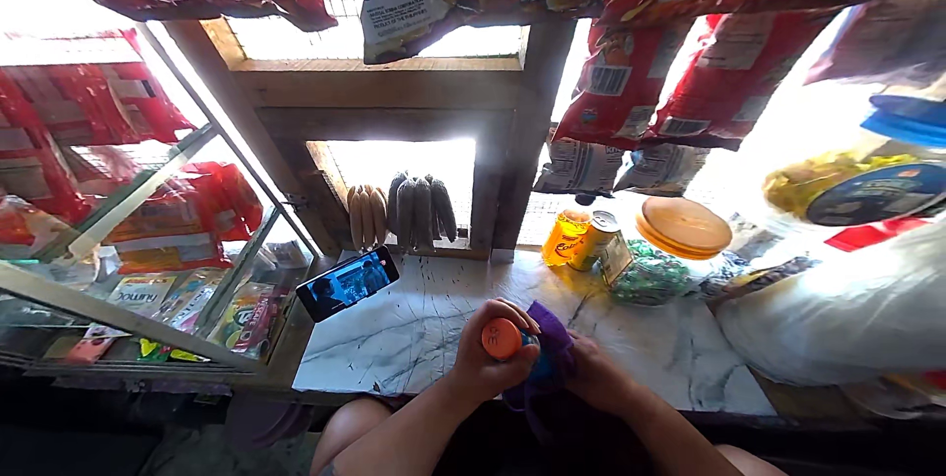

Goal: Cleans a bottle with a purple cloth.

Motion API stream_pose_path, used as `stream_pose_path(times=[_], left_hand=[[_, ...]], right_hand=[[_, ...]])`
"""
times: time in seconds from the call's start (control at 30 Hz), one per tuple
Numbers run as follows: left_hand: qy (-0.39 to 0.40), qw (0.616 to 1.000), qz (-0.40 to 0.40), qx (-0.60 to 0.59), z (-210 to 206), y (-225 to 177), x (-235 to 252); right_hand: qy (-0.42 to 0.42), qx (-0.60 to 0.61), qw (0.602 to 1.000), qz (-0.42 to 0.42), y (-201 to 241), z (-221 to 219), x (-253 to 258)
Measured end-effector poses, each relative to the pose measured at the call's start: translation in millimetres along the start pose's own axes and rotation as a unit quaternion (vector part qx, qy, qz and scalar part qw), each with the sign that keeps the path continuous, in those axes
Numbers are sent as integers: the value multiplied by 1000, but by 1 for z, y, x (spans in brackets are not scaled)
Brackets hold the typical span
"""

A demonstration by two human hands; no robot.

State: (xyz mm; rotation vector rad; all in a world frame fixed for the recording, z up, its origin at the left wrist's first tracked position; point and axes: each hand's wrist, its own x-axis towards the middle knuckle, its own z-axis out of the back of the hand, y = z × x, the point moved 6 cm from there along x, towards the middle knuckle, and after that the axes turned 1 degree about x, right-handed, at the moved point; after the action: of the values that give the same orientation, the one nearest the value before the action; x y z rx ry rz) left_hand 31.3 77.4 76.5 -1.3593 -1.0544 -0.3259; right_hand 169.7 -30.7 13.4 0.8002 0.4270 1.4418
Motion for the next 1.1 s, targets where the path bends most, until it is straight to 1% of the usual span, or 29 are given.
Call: stream_pose_path(times=[0.1, 0.23, 0.43, 0.57, 0.67, 0.83, 0.9, 1.1], left_hand=[[6, 1000, -2, 3, -2, 1, 0], [13, 1000, -4, 7, -4, 1, 1], [29, 1000, -9, -8, -7, 3, 2], [38, 999, -7, -14, -9, 4, 1], [35, 999, -7, -17, -9, 4, 1], [4, 1000, -4, -10, -4, 4, 1], [-13, 1000, 1, -3, -1, 5, 1], [-92, 994, 57, -5, 12, 10, -1]], right_hand=[[2, 2, 1000, 9, 4, 4, -1], [7, 10, 999, 41, 4, 7, -2], [27, 24, 998, 48, 3, 12, -2], [17, 37, 999, 30, 0, 14, -2], [2, 14, 1000, 4, -1, 10, -2], [-51, -40, 998, 13, 9, 5, -2], [-80, -69, 993, 43, 12, 2, -3], [-147, -135, 972, 128, 18, -4, -5]])
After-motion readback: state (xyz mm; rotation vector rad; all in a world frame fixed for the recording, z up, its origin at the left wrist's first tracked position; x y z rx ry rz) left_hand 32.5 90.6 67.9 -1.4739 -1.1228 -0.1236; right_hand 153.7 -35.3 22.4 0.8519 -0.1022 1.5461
